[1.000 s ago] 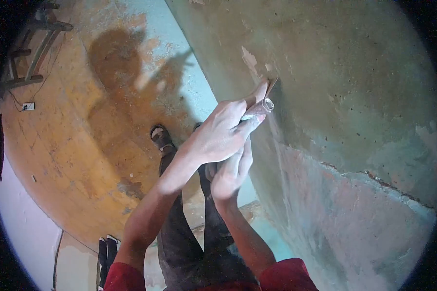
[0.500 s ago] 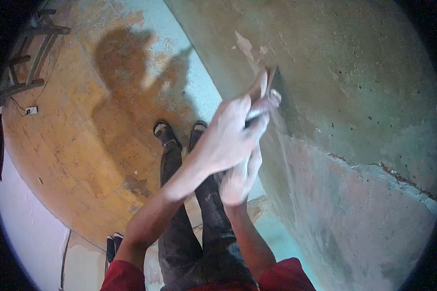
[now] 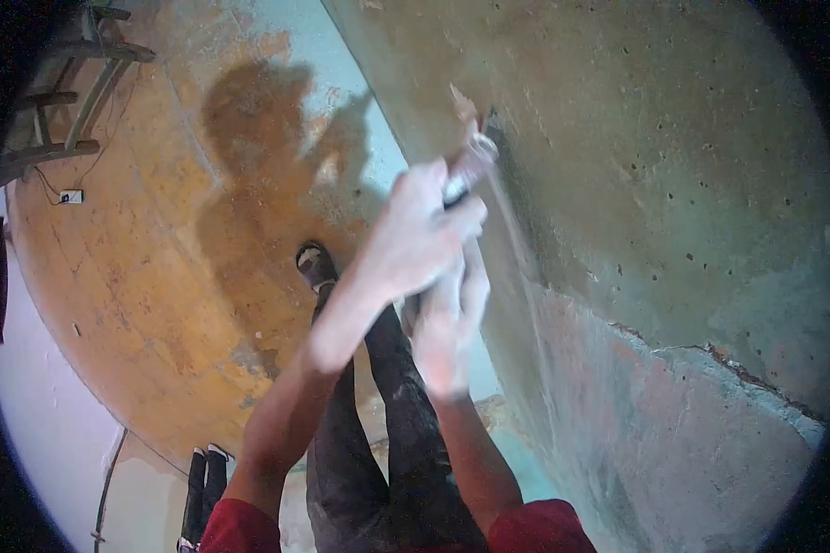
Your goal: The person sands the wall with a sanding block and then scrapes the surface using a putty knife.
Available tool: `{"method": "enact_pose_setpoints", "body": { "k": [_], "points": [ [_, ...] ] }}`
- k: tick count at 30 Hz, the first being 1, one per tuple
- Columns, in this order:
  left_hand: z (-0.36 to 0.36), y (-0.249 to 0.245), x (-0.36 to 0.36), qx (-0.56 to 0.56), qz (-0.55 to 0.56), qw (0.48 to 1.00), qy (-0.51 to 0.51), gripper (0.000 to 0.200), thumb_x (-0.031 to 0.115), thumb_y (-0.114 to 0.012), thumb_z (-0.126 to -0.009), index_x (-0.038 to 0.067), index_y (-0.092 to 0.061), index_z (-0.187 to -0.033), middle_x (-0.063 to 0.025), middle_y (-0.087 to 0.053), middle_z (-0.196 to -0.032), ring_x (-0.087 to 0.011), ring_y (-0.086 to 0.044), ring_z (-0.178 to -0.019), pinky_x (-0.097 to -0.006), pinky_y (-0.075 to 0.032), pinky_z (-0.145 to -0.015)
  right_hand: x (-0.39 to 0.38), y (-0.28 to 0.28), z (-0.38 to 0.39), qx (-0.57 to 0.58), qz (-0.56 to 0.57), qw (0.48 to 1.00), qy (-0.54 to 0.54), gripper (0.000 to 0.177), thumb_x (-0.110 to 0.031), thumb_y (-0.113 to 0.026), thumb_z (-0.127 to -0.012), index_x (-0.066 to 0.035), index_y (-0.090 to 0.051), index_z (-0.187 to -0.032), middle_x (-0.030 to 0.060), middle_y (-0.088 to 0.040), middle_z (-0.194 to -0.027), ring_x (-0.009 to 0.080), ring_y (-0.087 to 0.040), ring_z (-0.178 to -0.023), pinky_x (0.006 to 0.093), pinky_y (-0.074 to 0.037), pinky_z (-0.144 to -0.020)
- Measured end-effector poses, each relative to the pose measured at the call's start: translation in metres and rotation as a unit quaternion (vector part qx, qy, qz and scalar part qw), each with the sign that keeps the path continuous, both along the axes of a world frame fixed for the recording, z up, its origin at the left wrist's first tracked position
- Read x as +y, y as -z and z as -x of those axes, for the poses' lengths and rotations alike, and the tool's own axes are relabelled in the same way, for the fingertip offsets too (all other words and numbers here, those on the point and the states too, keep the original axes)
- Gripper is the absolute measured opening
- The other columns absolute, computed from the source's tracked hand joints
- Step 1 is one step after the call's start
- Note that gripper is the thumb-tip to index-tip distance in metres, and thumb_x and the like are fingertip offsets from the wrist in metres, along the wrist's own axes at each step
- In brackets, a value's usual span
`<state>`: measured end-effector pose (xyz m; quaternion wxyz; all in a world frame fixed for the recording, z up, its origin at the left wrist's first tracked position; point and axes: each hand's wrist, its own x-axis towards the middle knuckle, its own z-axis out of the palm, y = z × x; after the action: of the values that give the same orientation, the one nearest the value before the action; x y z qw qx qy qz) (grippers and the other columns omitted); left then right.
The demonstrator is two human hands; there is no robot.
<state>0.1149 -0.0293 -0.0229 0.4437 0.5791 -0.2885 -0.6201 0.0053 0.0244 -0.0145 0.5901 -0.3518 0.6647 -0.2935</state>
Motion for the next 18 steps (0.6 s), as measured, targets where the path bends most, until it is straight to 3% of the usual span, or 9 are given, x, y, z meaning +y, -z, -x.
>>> {"method": "enact_pose_setpoints", "body": {
  "k": [2,5,6,8,11,12,14,16,18],
  "points": [
    [-0.009,0.001,-0.002,-0.020,0.006,1.000,-0.001,0.028,0.013,-0.059,-0.085,-0.012,-0.054,-0.095,-0.0330,-0.060,-0.089,-0.0429,-0.064,-0.078,-0.0455,-0.049,-0.075,-0.013,-0.018,-0.024,-0.117,-0.022,0.991,-0.064,0.044,-0.032,-0.041,-0.104,0.002,-0.043,-0.132,-0.0018,-0.050,-0.075,0.0004,-0.039,-0.056,0.0201,-0.030,-0.045],
    [0.008,-0.005,0.013,-0.058,0.053,0.997,0.013,0.026,0.013,-0.058,-0.085,-0.012,-0.053,-0.091,-0.0334,-0.060,-0.086,-0.0445,-0.063,-0.079,-0.0480,-0.048,-0.075,0.013,-0.017,-0.001,-0.057,0.039,0.997,-0.036,0.041,-0.030,-0.039,-0.105,0.001,-0.044,-0.132,0.0028,-0.058,-0.090,0.0062,-0.053,-0.073,0.0228,-0.042,-0.061],
    [0.025,-0.007,0.015,0.031,0.115,0.990,-0.081,0.033,0.010,-0.055,-0.083,-0.008,-0.061,-0.111,-0.0135,-0.057,-0.076,-0.0176,-0.055,-0.072,-0.0351,-0.047,-0.066,0.010,-0.022,0.002,-0.052,0.069,0.995,-0.057,0.040,-0.029,-0.038,-0.105,0.000,-0.045,-0.131,0.0045,-0.059,-0.096,0.0086,-0.056,-0.080,0.0244,-0.045,-0.068],
    [0.021,0.005,0.007,-0.092,0.113,0.987,-0.059,0.024,0.008,-0.055,-0.083,-0.006,-0.061,-0.101,-0.0109,-0.056,-0.073,-0.0159,-0.055,-0.069,-0.0345,-0.047,-0.063,0.001,-0.028,0.004,-0.053,0.019,0.996,-0.065,0.042,-0.029,-0.037,-0.105,0.002,-0.044,-0.133,0.0095,-0.059,-0.112,0.0147,-0.057,-0.099,0.0297,-0.046,-0.086],
    [-0.011,0.012,-0.008,-0.012,0.050,0.998,-0.042,0.011,0.008,-0.056,-0.082,-0.003,-0.053,-0.081,-0.0076,-0.057,-0.066,-0.0139,-0.054,-0.062,-0.0335,-0.046,-0.055,-0.016,-0.003,-0.024,-0.084,0.000,0.996,-0.029,0.036,-0.033,-0.044,-0.103,-0.006,-0.048,-0.126,0.0002,-0.054,-0.071,0.0046,-0.039,-0.041,0.0230,-0.028,-0.035],
    [-0.010,0.012,-0.004,-0.014,0.047,0.998,-0.042,0.011,0.008,-0.056,-0.082,-0.003,-0.053,-0.081,-0.0076,-0.057,-0.066,-0.0139,-0.054,-0.062,-0.0335,-0.046,-0.055,-0.008,0.002,-0.022,-0.085,-0.004,0.996,-0.028,0.036,-0.033,-0.044,-0.103,-0.006,-0.048,-0.126,0.0002,-0.054,-0.071,0.0046,-0.039,-0.041,0.0230,-0.028,-0.035],
    [0.001,0.005,0.006,-0.041,0.022,0.999,-0.017,0.015,0.007,-0.054,-0.082,-0.006,-0.058,-0.089,-0.0102,-0.060,-0.069,-0.0140,-0.054,-0.064,-0.0340,-0.046,-0.057,0.015,0.008,-0.008,0.015,0.069,0.997,0.025,0.044,-0.029,-0.038,-0.105,0.004,-0.044,-0.133,0.0089,-0.060,-0.104,0.0140,-0.058,-0.088,0.0276,-0.048,-0.074],
    [0.025,0.002,0.013,-0.054,0.161,0.981,-0.091,0.032,0.007,-0.053,-0.082,-0.008,-0.062,-0.109,-0.0130,-0.062,-0.073,-0.0143,-0.055,-0.066,-0.0348,-0.048,-0.059,0.011,-0.030,-0.007,-0.109,0.031,0.993,-0.012,0.036,-0.027,-0.039,-0.104,0.000,-0.048,-0.126,-0.0014,-0.053,-0.079,0.0014,-0.043,-0.057,0.0208,-0.029,-0.045],
    [0.012,0.005,0.010,-0.055,0.065,0.996,-0.001,0.026,0.008,-0.053,-0.082,-0.009,-0.061,-0.101,-0.0112,-0.060,-0.072,-0.0128,-0.055,-0.067,-0.0340,-0.047,-0.060,0.000,-0.030,-0.011,-0.066,-0.002,0.998,0.002,0.032,-0.031,-0.043,-0.103,-0.007,-0.050,-0.123,-0.0011,-0.052,-0.069,0.0031,-0.037,-0.042,0.0221,-0.026,-0.036]
  ]
}}
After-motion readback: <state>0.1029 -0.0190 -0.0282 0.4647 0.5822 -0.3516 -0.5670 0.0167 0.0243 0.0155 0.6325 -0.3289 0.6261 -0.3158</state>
